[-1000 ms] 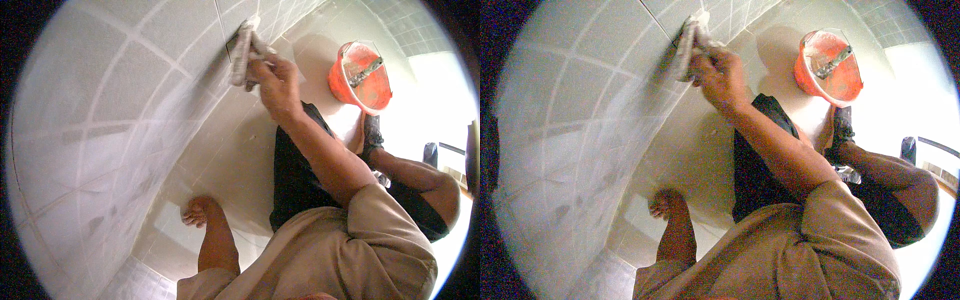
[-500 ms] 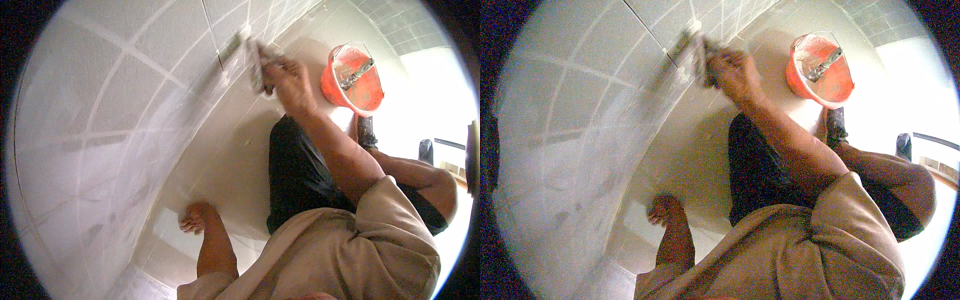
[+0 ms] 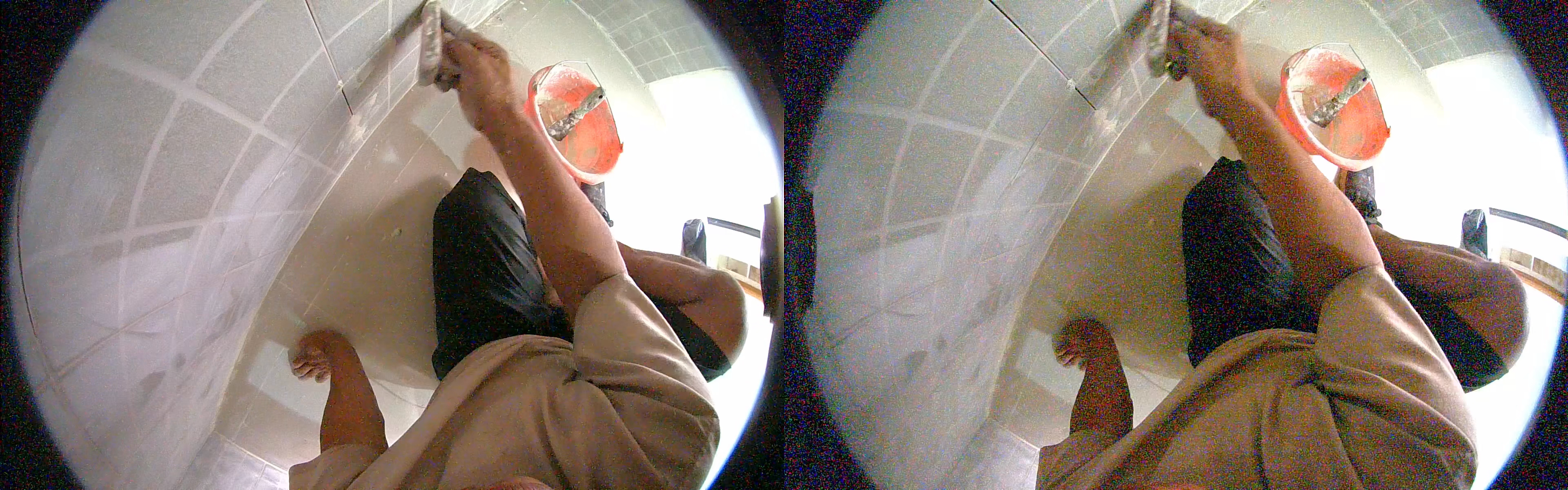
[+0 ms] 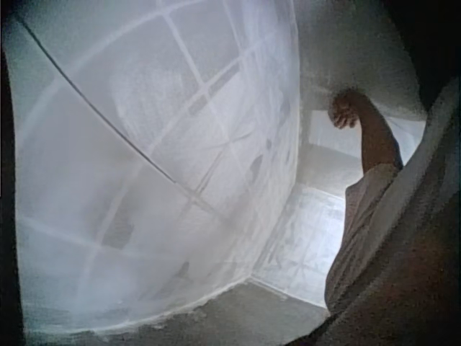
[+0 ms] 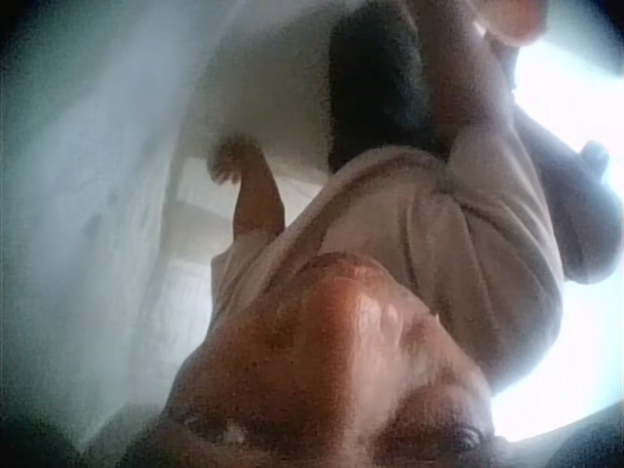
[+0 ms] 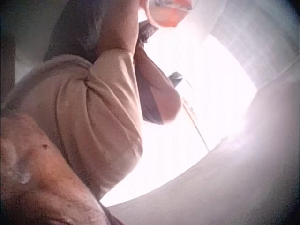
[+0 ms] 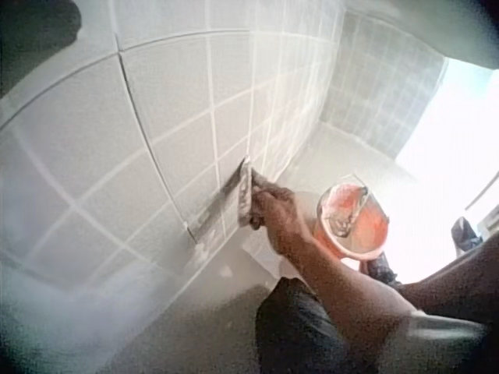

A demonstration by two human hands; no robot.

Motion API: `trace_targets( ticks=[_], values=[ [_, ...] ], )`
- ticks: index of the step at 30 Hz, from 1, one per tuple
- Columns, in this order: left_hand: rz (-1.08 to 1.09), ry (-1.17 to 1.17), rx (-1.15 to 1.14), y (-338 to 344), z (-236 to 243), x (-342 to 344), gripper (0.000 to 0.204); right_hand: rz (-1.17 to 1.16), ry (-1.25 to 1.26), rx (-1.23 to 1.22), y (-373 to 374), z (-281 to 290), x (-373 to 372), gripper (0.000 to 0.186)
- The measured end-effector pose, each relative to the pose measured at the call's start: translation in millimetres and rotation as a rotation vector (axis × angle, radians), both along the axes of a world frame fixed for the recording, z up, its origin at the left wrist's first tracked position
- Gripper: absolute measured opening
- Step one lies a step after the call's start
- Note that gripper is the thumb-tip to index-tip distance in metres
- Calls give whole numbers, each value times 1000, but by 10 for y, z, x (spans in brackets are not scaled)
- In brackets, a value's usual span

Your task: The person applies grout to the joints between wall tiles using a rubber float, then periodically scoops more grout from a bucket onto the float.

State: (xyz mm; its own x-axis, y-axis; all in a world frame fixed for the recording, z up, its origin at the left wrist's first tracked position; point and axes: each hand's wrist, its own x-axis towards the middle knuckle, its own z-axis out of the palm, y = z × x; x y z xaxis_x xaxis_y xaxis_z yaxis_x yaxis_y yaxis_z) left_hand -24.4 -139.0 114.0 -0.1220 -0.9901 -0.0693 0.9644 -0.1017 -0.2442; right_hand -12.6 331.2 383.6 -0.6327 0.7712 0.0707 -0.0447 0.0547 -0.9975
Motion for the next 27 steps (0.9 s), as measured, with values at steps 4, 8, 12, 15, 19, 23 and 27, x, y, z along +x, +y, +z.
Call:
trace_targets(
  ticks=[4,8,12,15,19,23,27],
  values=[
    [-141,653,-44,-994,-409,-56,30,211,-82,-163,-724,-119,-196,26],
    [251,42,467,-1126,-307,-358,22,-12,150,-133,-604,-18,-231,28],
    [350,88,301,-750,-257,-176,22,246,-124,-101,-1016,-140,-216,27],
    [124,143,-122,-837,-240,-158,21,127,-268,34,-667,-219,-210,27],
    [-56,4,345,-458,-63,-43,36,-100,100,-250,12,192,-151,30],
    [-118,305,198,-704,-330,23,32,95,-334,232,-144,193,-170,35],
    [-370,1064,333,-1130,-592,143,24,16,-105,-215,-617,336,-168,35]
  ],
)
